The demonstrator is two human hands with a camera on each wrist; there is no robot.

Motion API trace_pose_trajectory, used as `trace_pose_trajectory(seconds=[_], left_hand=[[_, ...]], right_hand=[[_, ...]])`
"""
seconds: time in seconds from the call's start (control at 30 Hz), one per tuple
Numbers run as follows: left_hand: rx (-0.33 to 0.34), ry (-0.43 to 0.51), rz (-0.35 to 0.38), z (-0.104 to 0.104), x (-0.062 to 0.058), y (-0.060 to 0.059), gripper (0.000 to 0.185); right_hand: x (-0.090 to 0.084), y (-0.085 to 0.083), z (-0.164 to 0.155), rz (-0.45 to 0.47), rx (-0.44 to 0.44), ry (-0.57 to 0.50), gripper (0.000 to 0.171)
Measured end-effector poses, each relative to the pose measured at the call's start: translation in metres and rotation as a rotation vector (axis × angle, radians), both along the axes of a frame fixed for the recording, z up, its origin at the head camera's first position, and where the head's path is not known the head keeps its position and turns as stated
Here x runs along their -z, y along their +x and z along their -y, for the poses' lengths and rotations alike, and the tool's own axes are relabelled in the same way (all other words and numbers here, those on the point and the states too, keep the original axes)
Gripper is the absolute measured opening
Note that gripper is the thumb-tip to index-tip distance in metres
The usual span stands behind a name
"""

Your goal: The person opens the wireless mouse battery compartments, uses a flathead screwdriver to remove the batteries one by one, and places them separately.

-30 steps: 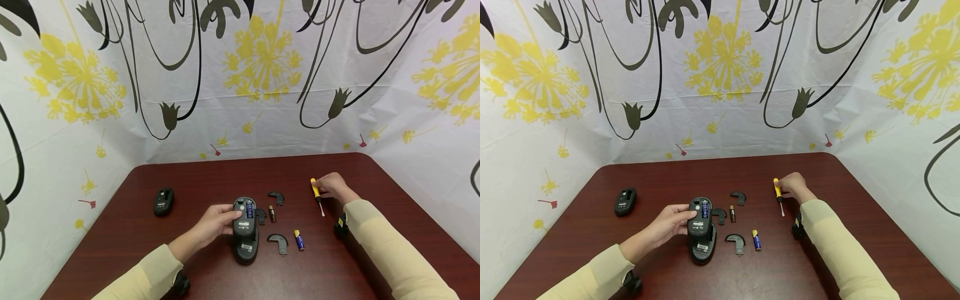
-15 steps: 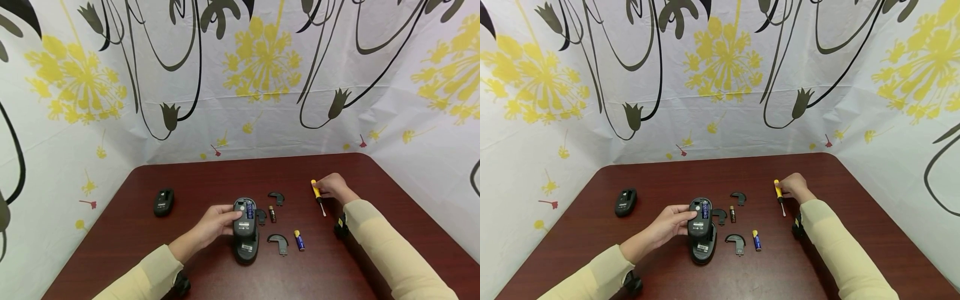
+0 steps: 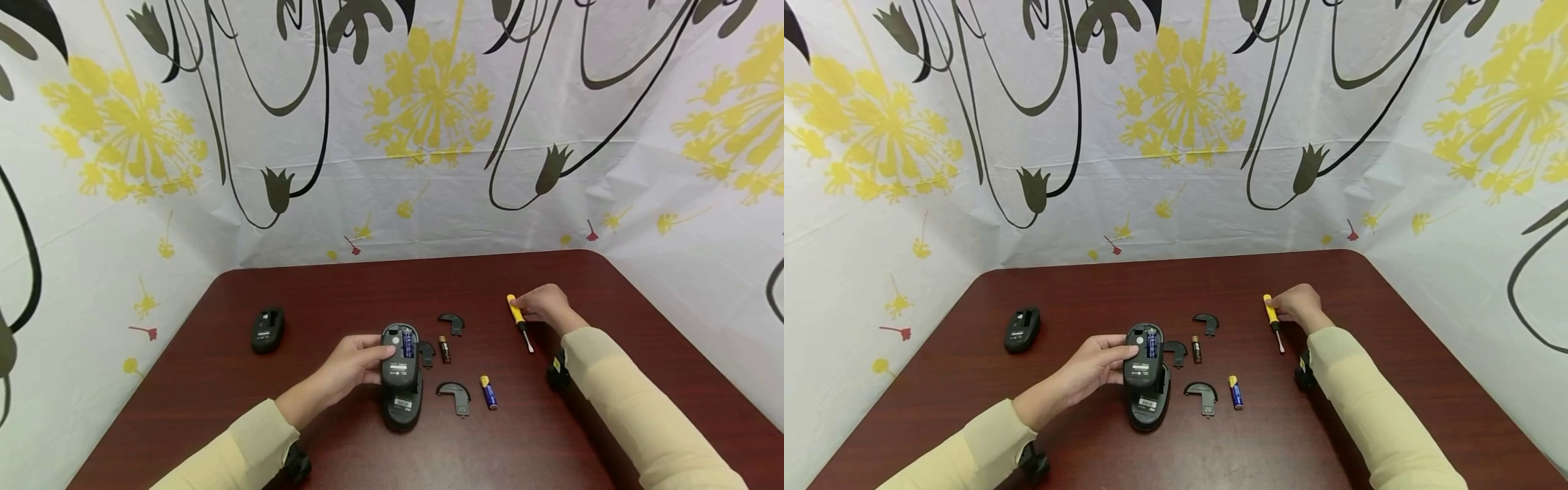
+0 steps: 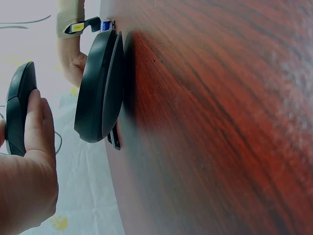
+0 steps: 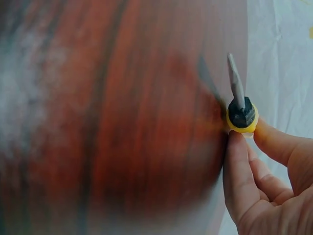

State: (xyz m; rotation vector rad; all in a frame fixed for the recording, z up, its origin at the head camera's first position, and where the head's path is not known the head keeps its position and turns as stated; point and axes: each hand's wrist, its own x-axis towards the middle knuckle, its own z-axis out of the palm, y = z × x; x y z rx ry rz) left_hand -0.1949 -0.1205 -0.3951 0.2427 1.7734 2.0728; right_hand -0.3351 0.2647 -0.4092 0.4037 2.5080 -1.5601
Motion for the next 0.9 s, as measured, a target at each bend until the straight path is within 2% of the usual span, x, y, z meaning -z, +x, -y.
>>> trace_pose_trajectory(seconds=[0.37,0.67,0.9], left_hand=[[0.002,-0.009,0.001,-0.0007,-0.0007,0.0004,0.046],[0.002,-0.013,0.005,-0.0006,-0.0015,0.0011,0.046],[0.0,-0.019,-0.002,-0.0002,-0.0022,0.0011,0.046]], right_hand=[[0.0028,0.0022,-0.0028,-0.045,-0.017,-0.024,0.035],[0.0009,0.003,-0.0047,-0.03,-0.013,-0.05,0.034],[-0.0029,0.004,-0.0094,-0.033,-0.027,-0.116,0.034]])
